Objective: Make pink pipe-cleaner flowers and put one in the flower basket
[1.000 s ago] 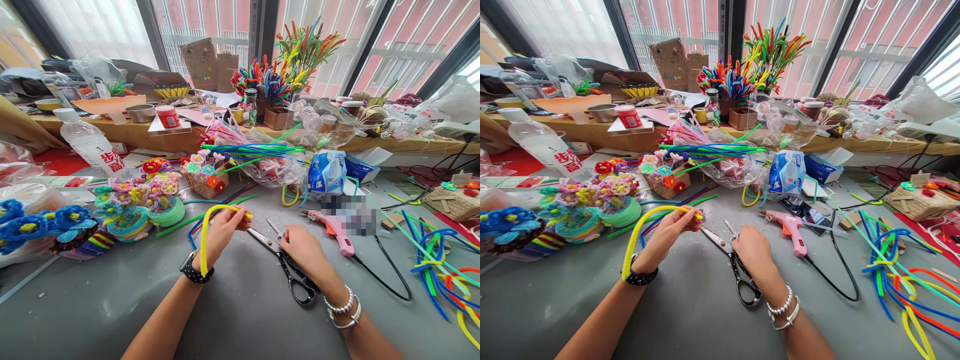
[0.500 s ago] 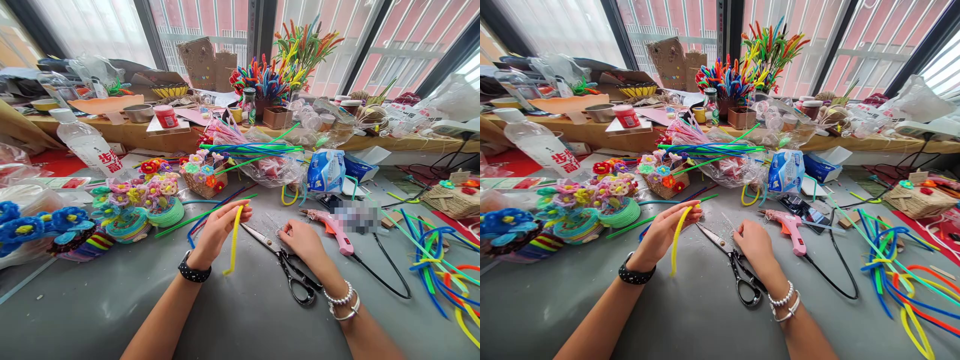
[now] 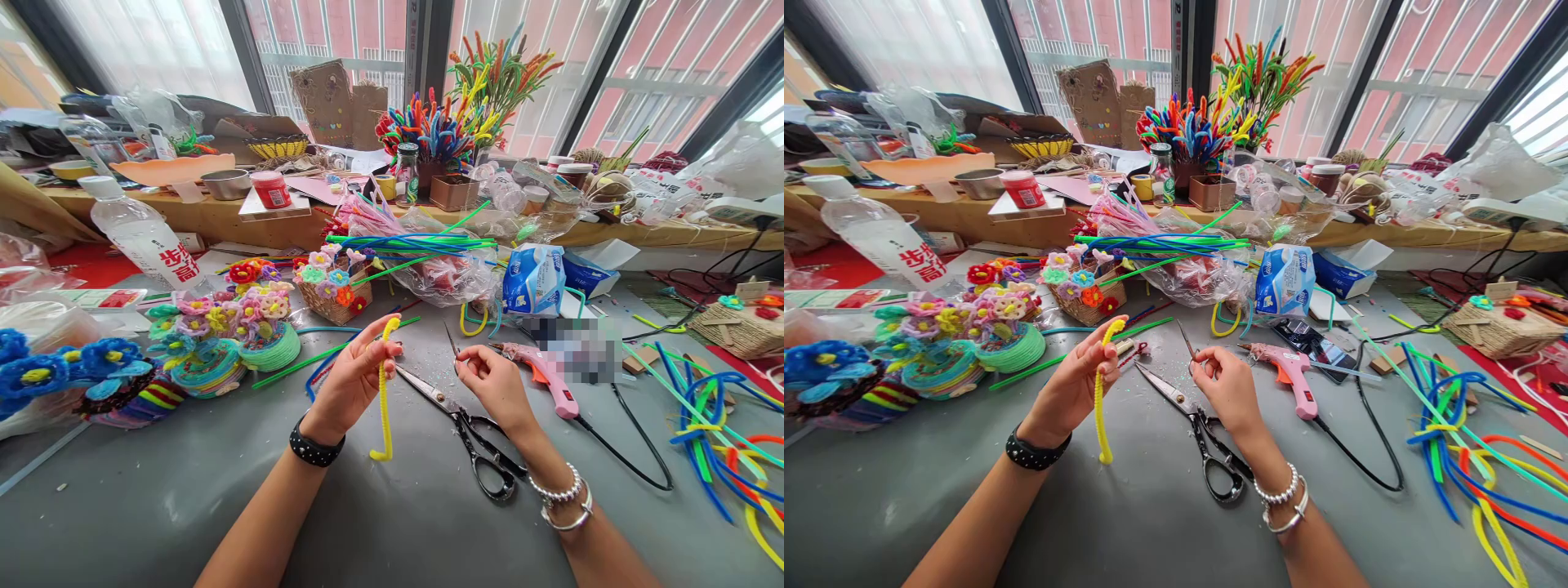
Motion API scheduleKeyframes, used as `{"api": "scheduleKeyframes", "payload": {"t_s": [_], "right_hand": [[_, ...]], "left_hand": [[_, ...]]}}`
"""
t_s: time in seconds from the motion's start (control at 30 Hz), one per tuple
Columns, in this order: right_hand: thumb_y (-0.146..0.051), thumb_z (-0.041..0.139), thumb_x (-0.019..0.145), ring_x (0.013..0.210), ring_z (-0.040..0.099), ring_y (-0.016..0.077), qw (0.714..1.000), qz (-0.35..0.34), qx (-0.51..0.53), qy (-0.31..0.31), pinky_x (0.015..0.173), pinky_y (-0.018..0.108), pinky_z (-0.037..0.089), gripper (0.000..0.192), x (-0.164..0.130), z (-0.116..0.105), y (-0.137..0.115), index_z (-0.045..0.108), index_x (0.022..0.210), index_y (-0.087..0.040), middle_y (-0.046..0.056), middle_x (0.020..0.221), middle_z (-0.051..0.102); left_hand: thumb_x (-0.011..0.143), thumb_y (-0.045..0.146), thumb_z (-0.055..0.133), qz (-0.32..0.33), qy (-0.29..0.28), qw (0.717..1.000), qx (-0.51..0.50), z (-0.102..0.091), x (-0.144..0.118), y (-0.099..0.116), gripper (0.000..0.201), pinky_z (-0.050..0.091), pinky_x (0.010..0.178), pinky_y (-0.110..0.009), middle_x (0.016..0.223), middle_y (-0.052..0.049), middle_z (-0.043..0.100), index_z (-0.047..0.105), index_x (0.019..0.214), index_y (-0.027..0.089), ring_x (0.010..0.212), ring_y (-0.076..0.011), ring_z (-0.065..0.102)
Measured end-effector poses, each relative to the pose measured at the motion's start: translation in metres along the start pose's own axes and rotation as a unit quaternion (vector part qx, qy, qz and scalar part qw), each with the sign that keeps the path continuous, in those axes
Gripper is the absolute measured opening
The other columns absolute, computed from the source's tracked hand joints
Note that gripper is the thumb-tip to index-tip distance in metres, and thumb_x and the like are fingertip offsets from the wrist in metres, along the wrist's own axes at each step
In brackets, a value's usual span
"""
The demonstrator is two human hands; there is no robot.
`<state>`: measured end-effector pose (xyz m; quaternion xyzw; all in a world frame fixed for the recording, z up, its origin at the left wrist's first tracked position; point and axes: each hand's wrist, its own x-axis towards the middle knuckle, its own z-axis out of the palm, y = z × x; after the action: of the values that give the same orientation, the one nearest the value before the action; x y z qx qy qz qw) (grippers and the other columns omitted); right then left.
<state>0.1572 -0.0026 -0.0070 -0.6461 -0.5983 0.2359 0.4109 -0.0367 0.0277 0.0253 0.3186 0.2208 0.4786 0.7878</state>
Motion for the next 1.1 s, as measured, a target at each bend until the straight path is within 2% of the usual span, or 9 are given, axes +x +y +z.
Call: {"api": "scheduleKeyframes", "payload": {"t_s": [0.1,0.27,0.4,0.6,0.73,0.83,0.97,1.03,1.1], "right_hand": [[-0.035,0.056,0.069,0.047,0.039,0.0093,0.995,0.015,0.091,-0.03,0.045,0.021,0.03,0.022,0.0,0.0,0.001,0.059,0.074,-0.014,-0.003,0.052,0.045],[-0.038,0.059,0.067,0.052,0.042,0.0097,0.983,0.028,0.177,-0.049,0.047,0.021,0.033,0.025,-0.001,0.001,0.001,0.06,0.076,-0.015,-0.001,0.058,0.051],[-0.037,0.058,0.069,0.055,0.044,0.0105,0.985,0.01,0.169,-0.029,0.049,0.021,0.035,0.023,-0.004,0.001,-0.004,0.058,0.076,-0.015,0.0,0.062,0.054],[-0.029,0.056,0.071,0.053,0.041,0.0099,0.996,-0.066,0.066,0.005,0.05,0.022,0.033,0.013,-0.009,0.002,-0.012,0.057,0.069,-0.016,-0.001,0.059,0.051],[-0.033,0.053,0.073,0.052,0.04,0.0098,0.992,-0.032,0.117,-0.028,0.047,0.021,0.032,0.018,-0.008,0.003,-0.01,0.059,0.075,-0.016,-0.001,0.061,0.052],[-0.038,0.056,0.071,0.052,0.04,0.0091,0.982,0.007,0.185,-0.035,0.047,0.02,0.032,0.021,-0.006,0.003,-0.006,0.055,0.07,-0.016,-0.002,0.058,0.049],[-0.038,0.061,0.067,0.052,0.039,0.0076,0.962,0.032,0.26,0.078,0.046,0.019,0.031,0.023,0.001,-0.003,0.0,0.055,0.07,-0.016,-0.003,0.059,0.047],[-0.039,0.062,0.066,0.049,0.035,0.0061,0.946,0.045,0.29,0.141,0.043,0.019,0.028,0.025,0.005,-0.007,0.002,0.056,0.073,-0.016,-0.004,0.059,0.045],[-0.039,0.062,0.066,0.047,0.03,0.0052,0.934,0.052,0.308,0.173,0.041,0.019,0.024,0.026,0.007,-0.012,0.003,0.056,0.073,-0.016,-0.005,0.058,0.042]], "left_hand": [[0.06,0.02,0.071,-0.003,-0.002,0.999,-0.044,0.0,-0.002,0.0,0.021,0.042,0.043,-0.007,0.061,0.003,0.061,0.063,0.079,0.016,0.045,-0.0006,0.052],[0.066,0.02,0.065,-0.034,-0.002,0.999,-0.041,0.002,-0.002,0.0,0.01,0.042,0.042,-0.006,0.062,0.003,0.062,0.059,0.072,0.014,0.045,-0.0009,0.054],[0.07,0.019,0.06,-0.062,0.008,0.998,0.005,0.004,-0.001,-0.003,0.008,0.044,0.042,-0.01,0.061,0.002,0.062,0.055,0.075,0.014,0.045,-0.0035,0.056],[0.074,0.021,0.056,-0.105,-0.015,0.993,0.057,0.008,0.0,-0.01,0.011,0.045,0.046,-0.015,0.061,0.0,0.065,0.048,0.078,0.016,0.046,-0.0073,0.058],[0.075,0.023,0.055,-0.119,-0.031,0.989,0.083,0.009,0.0,-0.015,0.011,0.045,0.05,-0.018,0.061,0.0,0.064,0.047,0.076,0.016,0.049,-0.0089,0.058],[0.072,0.025,0.059,-0.037,0.007,0.993,0.111,0.006,0.002,-0.014,0.011,0.043,0.056,-0.017,0.07,0.0,0.063,0.054,0.074,0.016,0.059,-0.0074,0.057],[0.066,0.026,0.064,0.139,0.102,0.977,0.128,-0.001,0.004,-0.005,0.012,0.033,0.041,-0.013,0.05,0.007,0.052,0.059,0.07,0.016,0.041,-0.0012,0.04],[0.067,0.029,0.063,0.154,0.112,0.971,0.144,-0.002,0.004,0.0,0.014,0.028,0.035,-0.014,0.043,0.007,0.049,0.059,0.072,0.016,0.035,-0.0013,0.036],[0.067,0.029,0.063,0.134,0.111,0.971,0.164,-0.001,0.002,0.002,0.016,0.032,0.036,-0.014,0.047,0.004,0.057,0.058,0.074,0.016,0.037,-0.0038,0.045]]}}
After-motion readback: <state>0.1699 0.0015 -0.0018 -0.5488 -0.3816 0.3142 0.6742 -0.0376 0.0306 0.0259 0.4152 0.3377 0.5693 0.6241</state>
